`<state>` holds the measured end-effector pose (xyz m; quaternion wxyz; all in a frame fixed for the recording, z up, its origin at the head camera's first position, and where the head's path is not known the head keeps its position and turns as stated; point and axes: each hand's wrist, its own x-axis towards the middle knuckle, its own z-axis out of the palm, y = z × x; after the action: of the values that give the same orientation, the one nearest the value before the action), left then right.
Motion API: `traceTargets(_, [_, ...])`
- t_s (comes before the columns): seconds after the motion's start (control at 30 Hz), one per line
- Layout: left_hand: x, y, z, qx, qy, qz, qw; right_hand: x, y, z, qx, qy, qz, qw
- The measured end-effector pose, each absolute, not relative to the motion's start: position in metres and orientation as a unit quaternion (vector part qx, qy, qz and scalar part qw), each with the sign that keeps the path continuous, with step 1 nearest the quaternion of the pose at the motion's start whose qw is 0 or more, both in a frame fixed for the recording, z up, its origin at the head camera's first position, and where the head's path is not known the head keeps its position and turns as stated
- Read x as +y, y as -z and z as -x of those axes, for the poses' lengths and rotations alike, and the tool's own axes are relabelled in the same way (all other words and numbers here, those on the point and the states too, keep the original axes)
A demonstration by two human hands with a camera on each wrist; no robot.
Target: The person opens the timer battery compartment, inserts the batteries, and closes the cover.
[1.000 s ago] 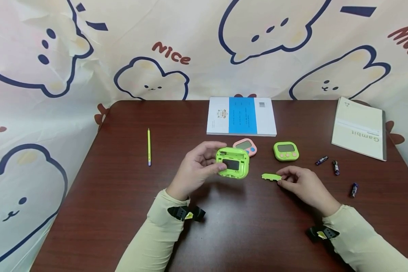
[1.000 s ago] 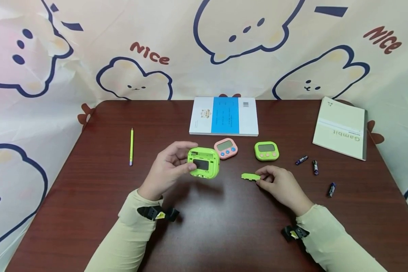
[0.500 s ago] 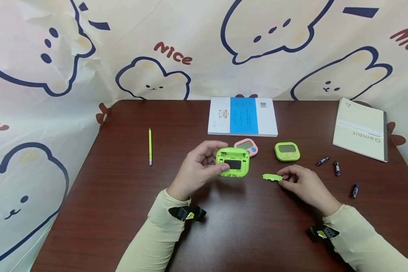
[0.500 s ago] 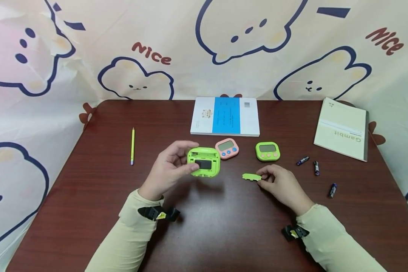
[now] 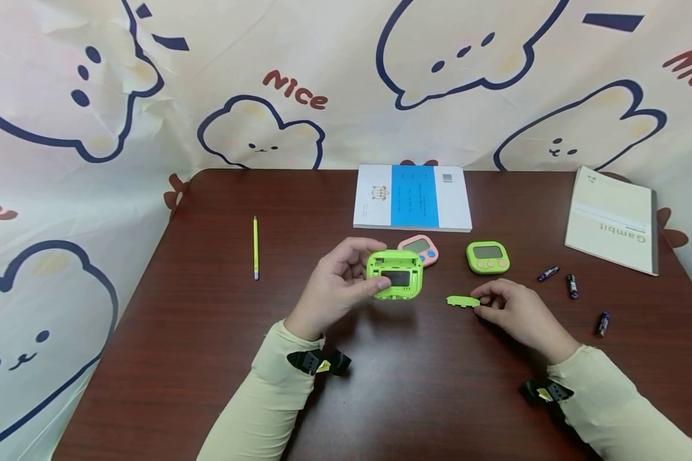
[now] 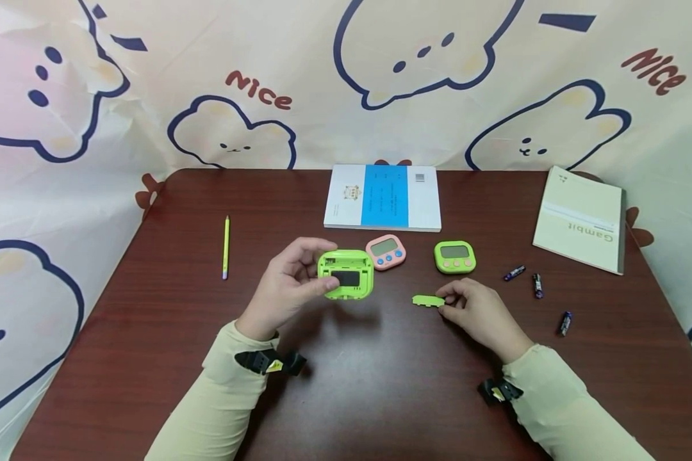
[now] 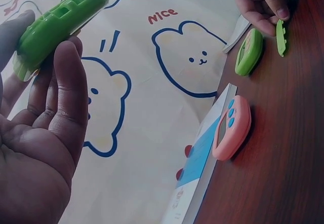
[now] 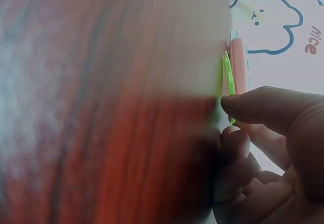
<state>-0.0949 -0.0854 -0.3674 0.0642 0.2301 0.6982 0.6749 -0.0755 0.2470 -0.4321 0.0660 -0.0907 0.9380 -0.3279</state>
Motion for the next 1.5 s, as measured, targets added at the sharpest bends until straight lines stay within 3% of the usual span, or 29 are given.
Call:
traceTargets(0.27, [-0.085,0.368,0.094,0.692,-0.682,-0.225,0.071,0.249,0.432,0.072,0.939,0.324,0.094,0.062])
traceTargets(0.97, [-0.083,0.367,0.094,0.676,-0.698,-0.220,0.087,0.282,0.414,0.036,0.947,0.298,0.074,-0.094])
traceTargets(1.5, [-0.084,0.366,0.093,0.685,-0.686,-0.226,0.096,0.321,0.412,0.030,0.948,0.300,0.008,-0.103])
